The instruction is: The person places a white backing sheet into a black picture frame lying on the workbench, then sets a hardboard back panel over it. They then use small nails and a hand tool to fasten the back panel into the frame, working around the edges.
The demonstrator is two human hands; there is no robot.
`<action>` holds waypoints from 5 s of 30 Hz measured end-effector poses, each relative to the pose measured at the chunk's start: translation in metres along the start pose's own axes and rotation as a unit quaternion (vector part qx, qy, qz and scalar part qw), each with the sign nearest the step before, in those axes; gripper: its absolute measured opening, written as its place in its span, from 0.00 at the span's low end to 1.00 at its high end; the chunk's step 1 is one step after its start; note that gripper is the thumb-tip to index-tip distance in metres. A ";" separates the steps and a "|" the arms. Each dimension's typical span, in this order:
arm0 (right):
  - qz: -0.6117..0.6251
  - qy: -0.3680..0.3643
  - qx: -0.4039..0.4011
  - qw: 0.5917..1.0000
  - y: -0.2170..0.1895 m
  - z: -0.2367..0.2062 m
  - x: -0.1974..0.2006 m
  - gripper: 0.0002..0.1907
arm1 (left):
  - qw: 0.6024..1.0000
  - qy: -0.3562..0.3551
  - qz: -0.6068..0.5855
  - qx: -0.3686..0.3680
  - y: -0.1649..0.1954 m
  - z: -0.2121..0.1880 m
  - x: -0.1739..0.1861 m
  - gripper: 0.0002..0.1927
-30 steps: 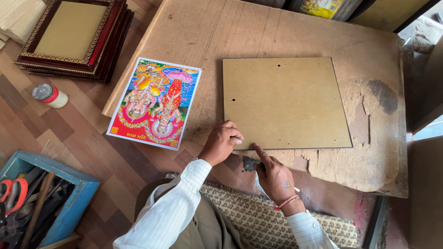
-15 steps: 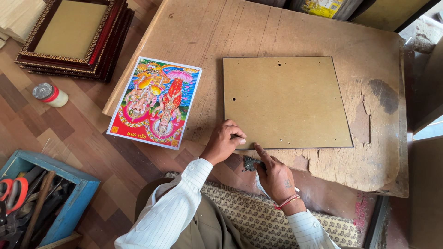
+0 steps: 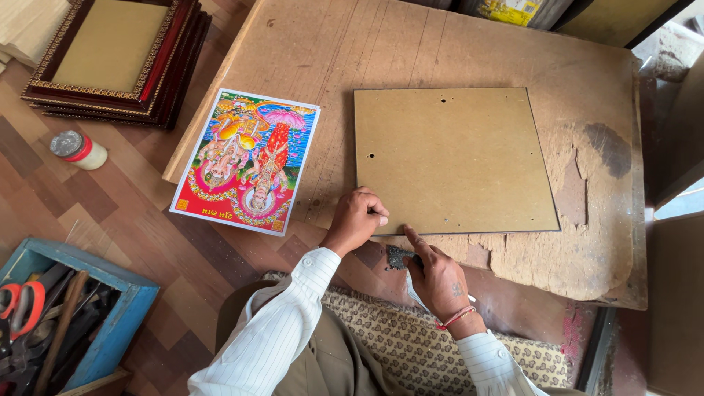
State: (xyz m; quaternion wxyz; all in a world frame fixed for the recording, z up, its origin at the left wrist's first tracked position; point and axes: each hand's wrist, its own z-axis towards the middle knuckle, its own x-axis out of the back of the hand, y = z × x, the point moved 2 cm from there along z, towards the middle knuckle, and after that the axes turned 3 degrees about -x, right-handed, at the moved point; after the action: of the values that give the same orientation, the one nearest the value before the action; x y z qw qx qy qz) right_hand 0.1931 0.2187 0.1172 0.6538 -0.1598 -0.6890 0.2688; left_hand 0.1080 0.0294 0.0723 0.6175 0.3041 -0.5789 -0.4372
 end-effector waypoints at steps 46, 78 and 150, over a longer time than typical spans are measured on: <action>0.342 0.187 0.093 0.916 -0.033 0.043 0.002 0.08 | 0.990 0.006 0.092 -0.108 0.013 -0.007 0.000 0.04; 0.382 0.180 0.076 0.903 -0.026 0.052 0.002 0.10 | 0.995 0.001 0.082 -0.054 0.009 0.005 -0.008 0.09; 0.161 0.162 0.129 0.965 -0.052 0.046 0.028 0.28 | 0.995 0.021 -0.085 -0.043 -0.020 0.017 -0.022 0.06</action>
State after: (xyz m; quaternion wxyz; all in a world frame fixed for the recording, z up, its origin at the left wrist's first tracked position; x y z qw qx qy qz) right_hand 0.1515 0.1851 0.1705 0.7199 -0.2247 -0.4983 0.4278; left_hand 0.0882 0.0424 0.0477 0.6025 0.3348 -0.5182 -0.5063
